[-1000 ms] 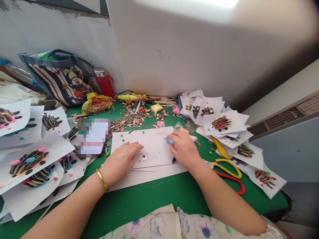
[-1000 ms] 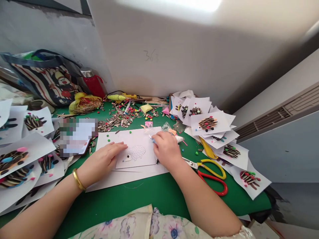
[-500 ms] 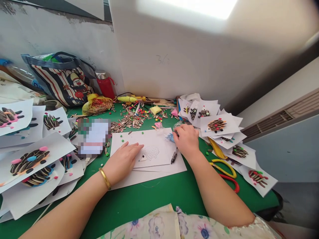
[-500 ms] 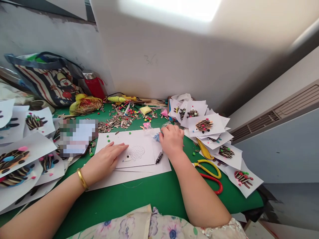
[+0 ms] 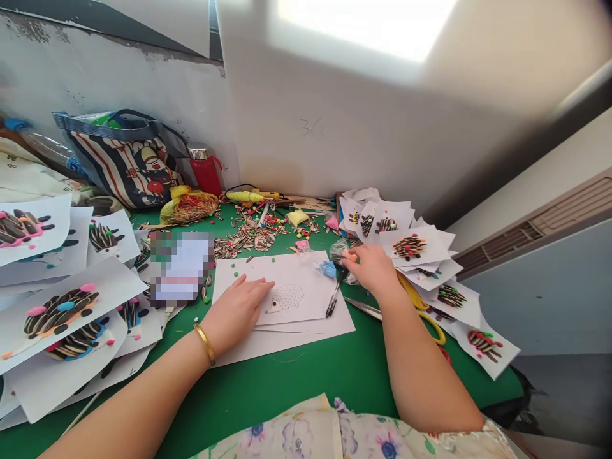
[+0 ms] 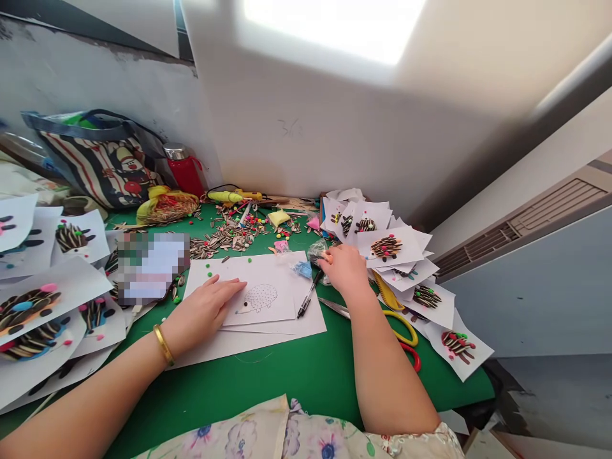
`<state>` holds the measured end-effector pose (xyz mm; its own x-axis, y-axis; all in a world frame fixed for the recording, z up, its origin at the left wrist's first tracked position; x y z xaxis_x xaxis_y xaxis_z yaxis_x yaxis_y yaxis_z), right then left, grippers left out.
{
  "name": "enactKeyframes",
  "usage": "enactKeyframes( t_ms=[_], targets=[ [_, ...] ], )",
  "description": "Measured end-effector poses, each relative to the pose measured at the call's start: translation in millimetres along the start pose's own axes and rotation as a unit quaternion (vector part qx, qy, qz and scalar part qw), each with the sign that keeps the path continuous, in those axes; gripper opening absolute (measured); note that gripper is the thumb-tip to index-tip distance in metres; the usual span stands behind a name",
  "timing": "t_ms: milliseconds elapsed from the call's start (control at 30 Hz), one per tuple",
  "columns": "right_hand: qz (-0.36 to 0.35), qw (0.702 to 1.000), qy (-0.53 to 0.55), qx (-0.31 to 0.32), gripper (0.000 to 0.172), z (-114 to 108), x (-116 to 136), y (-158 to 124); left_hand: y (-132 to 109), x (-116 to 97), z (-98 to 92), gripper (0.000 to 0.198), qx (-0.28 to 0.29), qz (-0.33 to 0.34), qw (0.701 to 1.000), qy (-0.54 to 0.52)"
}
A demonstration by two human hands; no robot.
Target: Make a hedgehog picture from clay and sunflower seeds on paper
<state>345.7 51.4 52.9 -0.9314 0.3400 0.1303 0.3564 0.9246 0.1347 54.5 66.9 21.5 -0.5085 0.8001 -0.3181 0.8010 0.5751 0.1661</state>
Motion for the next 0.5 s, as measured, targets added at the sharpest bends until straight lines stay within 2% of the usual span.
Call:
enactKeyframes(
  t_ms=[67, 167, 367, 433, 500],
  targets=[
    [-0.008, 0.999, -0.025, 0.027, 0.030, 8, 7, 2, 0, 0, -0.3, 0.046, -0.001, 0.001, 1.000, -0.001],
    [-0.014, 0.998, -0.047, 0.026, 0.025, 12, 13, 3, -1, -1, 0.3, 0.046, -0.001, 0.003, 1.000, 0.003],
    [-0.021, 0.997, -0.036, -0.058, 0.025, -5, 20, -2, -1, 0, -1.7, 0.045, -0.017, 0.002, 1.000, -0.016],
    [-0.056, 0.997, -0.014, -0.057, 0.027, -8, 32, -7, -1, 0, -1.7, 0.045, -0.013, 0.000, 1.000, -0.016],
    [-0.109, 0.994, 0.000, -0.018, 0.028, -1, 49, -13, -1, 0, -1.3, 0.046, -0.006, -0.002, 1.000, -0.014]
  ],
)
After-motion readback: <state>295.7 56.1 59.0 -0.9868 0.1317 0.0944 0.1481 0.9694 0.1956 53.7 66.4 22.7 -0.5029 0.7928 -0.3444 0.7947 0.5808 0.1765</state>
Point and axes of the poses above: each hand's wrist, its own y-axis towards the middle knuckle, its own z-axis out of the palm, x = y × z, the point moved 10 cm from there along y, towards the middle knuckle, and after that the axes turned 2 degrees about z, right-handed, at the moved point
